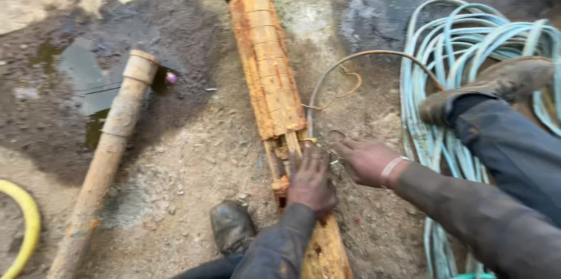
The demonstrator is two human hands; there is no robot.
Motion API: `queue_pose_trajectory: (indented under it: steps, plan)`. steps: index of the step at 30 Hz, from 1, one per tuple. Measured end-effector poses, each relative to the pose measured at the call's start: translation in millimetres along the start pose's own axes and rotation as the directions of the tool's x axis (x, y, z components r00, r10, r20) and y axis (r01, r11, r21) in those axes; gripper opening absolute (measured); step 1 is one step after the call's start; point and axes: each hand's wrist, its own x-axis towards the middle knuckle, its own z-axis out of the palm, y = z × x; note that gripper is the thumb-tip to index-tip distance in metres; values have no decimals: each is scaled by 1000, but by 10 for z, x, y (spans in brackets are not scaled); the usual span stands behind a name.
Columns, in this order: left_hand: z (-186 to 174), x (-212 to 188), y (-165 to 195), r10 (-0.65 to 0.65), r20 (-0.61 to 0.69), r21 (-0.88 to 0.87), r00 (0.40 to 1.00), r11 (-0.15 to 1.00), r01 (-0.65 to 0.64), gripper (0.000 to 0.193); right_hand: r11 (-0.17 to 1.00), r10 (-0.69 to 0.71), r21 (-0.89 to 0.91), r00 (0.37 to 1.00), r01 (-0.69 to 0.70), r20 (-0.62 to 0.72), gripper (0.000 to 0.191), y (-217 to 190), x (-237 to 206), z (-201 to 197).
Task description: The person uses a wrench to loosen and remove bolts from a rusty metal pipe assembly. They repeatedly reposition the wrench and use both hands to stabilize the pipe while working on the bolts.
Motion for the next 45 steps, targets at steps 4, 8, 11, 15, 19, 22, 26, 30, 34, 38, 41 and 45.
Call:
queue_pose_trajectory:
  steps: [4,8,11,15,19,22,26,30,34,38,41,45]
  plan:
    - [283,-238,-105,-584,-356,-764,730,632,132,74,991,-120,-71,983,111,-140,38,-92,166,125]
    - [473,-352,-165,-881,-115,-669,458,410,620,70,999,-38,-12,998,37,-51,26,-80,166,281]
    - [493,-364,-182,-859,-115,-674,499,437,596,66,1000,-16,-5,985,15,-173,24,-160,153,318]
    - [371,-360,-218,-820,-89,-713,566,449,539,66,999,-20,41,962,33,-274,18,-274,133,271]
    - [302,-355,-252,-820,-21,-722,572,408,559,67,1000,22,-15,987,-25,-161,21,-330,118,219]
    - [367,-350,-260,-829,-64,-780,556,389,490,67,991,120,-45,988,-125,-99,20,-370,114,249]
    - [481,-366,-264,-835,-27,-877,549,284,388,69,987,154,82,969,-140,-195,17,-427,89,326]
    - [489,-385,-273,-832,-17,-909,554,244,338,72,992,130,39,929,-124,-346,18,-459,101,398]
    - [449,-343,-308,-816,10,-892,577,254,374,70,964,259,156,900,-217,-351,23,-504,135,414]
    - [495,-330,-327,-805,77,-872,588,232,431,67,974,225,72,906,-213,-359,16,-539,166,460]
    - [555,-335,-328,-801,70,-862,594,251,440,66,975,213,53,845,-215,-490,18,-545,200,413]
    - [574,-324,-330,-816,36,-870,577,259,420,67,991,107,-8,812,-136,-574,30,-560,301,234]
